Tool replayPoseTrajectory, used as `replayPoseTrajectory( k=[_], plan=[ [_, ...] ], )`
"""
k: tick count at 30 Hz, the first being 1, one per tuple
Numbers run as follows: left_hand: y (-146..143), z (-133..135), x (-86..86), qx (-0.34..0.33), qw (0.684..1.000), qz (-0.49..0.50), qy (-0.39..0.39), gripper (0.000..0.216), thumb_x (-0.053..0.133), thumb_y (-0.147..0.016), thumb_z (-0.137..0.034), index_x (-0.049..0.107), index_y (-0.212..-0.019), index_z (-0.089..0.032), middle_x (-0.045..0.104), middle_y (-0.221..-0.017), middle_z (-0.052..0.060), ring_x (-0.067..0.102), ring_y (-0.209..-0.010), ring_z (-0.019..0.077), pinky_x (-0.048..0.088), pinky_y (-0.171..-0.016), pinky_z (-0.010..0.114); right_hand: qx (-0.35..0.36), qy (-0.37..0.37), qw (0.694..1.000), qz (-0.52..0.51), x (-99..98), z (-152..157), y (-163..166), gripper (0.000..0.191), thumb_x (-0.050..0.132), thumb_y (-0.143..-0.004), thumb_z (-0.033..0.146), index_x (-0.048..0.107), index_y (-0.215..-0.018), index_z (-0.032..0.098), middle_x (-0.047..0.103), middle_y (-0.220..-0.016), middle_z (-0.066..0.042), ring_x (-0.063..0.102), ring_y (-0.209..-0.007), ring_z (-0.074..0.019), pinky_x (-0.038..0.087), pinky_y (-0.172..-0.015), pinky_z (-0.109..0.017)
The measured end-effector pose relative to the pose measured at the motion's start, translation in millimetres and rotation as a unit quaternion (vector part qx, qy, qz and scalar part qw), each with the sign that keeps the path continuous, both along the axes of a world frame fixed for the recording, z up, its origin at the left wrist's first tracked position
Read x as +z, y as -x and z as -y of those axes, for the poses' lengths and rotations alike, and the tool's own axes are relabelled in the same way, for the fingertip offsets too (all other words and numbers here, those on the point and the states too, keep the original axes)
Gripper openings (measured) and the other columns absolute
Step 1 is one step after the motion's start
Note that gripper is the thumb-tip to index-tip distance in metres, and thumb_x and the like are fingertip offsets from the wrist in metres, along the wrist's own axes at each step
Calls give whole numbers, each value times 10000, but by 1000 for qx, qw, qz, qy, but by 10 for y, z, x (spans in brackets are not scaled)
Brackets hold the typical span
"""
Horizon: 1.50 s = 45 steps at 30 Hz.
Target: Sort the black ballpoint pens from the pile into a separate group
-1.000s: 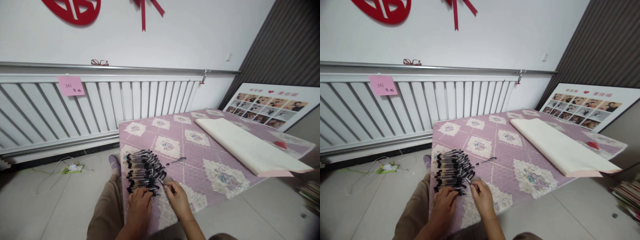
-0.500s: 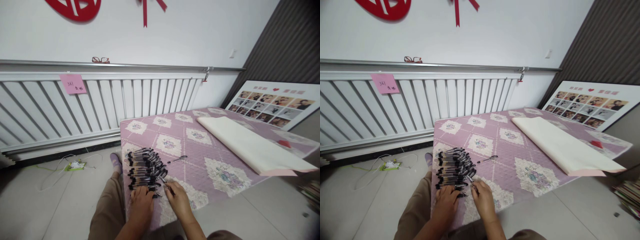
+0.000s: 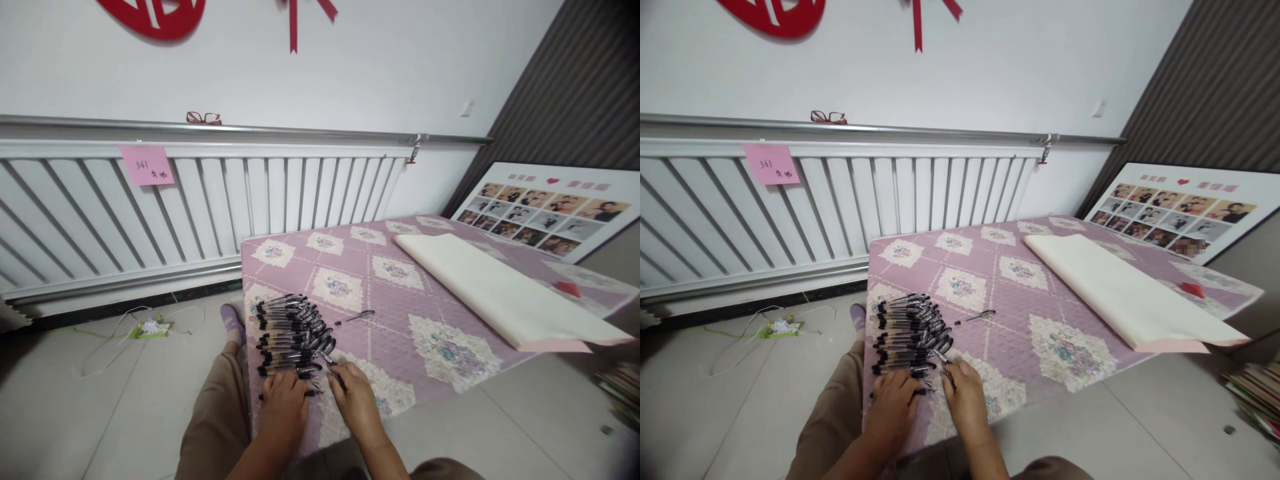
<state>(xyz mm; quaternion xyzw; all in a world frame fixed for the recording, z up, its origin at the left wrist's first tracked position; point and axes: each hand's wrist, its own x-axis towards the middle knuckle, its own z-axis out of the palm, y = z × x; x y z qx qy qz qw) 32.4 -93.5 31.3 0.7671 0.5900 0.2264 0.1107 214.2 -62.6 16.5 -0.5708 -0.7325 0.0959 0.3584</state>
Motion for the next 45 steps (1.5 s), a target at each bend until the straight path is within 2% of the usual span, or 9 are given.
replayPoseTrajectory(
  k=[6, 14, 21, 24, 28, 34, 36, 41, 45],
  plan=[
    [34, 18, -18, 2, 1000, -4, 6, 214, 565, -833, -147, 649, -935, -315, 600, -935, -16, 513, -932, 209, 287, -848, 384, 8, 49, 999, -10, 105, 53, 33, 142, 537, -836, 253, 651, -752, 233, 658, -759, -19, 609, -767, -196, 425, -762, -322],
    [115, 38, -11, 4, 1000, -4, 11, 190, 572, -836, -155, 663, -913, -303, 606, -912, -3, 513, -924, 213, 290, -827, 380, -32, 111, 993, 33, 138, 114, 275, 78, 608, -773, 250, 677, -747, 274, 686, -801, -1, 619, -843, -224, 277, -954, -509],
    [107, 30, -2, 7, 1000, -6, 16, 112, 605, -843, -215, 657, -891, -302, 603, -913, -10, 514, -924, 223, 295, -817, 381, -20, 88, 993, 70, 180, 48, 322, 95, 604, -725, 166, 648, -688, 242, 677, -765, -23, 619, -805, -230, 392, -793, -379],
    [109, 29, -11, 8, 1000, -5, 15, 113, 593, -852, -212, 659, -887, -297, 605, -919, -11, 517, -937, 217, 293, -840, 379, 0, 82, 997, 12, 170, 44, 264, 100, 559, -757, 203, 625, -684, 222, 670, -722, -35, 622, -737, -214, 437, -710, -319],
    [120, 36, -31, 9, 1000, 7, 8, 140, 571, -858, -198, 645, -922, -298, 613, -945, -20, 525, -946, 207, 301, -853, 366, -32, 94, 990, -102, 156, 109, 182, 163, 504, -811, 308, 626, -758, 213, 680, -713, -35, 633, -672, -198, 485, -645, -286],
    [116, 48, -96, 16, 999, 32, -19, 177, 524, -863, -134, 616, -962, -247, 650, -923, -3, 561, -923, 207, 311, -877, 380, -56, 97, 973, -202, 182, 216, 170, 257, 533, -785, 357, 710, -915, 225, 727, -958, -78, 660, -917, -241, 505, -848, -348],
    [114, 47, -117, 17, 999, 39, -29, 183, 515, -859, -122, 612, -960, -240, 652, -915, 2, 569, -909, 208, 319, -876, 385, -48, 122, 962, -240, 207, 231, 198, 244, 550, -782, 385, 716, -869, 230, 733, -895, -66, 666, -875, -237, 515, -823, -345],
    [119, 41, -140, 8, 998, 45, -52, 221, 462, -875, -124, 617, -986, -237, 650, -911, 20, 573, -877, 204, 351, -858, 372, -28, 181, 925, -334, 246, 251, 300, 286, 582, -769, 483, 653, -756, 206, 647, -657, -13, 592, -605, -173, 491, -577, -266],
    [120, 46, -147, 4, 997, 42, -62, 235, 454, -882, -132, 618, -1008, -244, 642, -930, 21, 567, -891, 200, 355, -867, 365, -15, 180, 924, -337, 240, 253, 375, 284, 606, -740, 491, 620, -707, 209, 589, -605, 12, 545, -569, -159, 456, -554, -256]
  ],
)
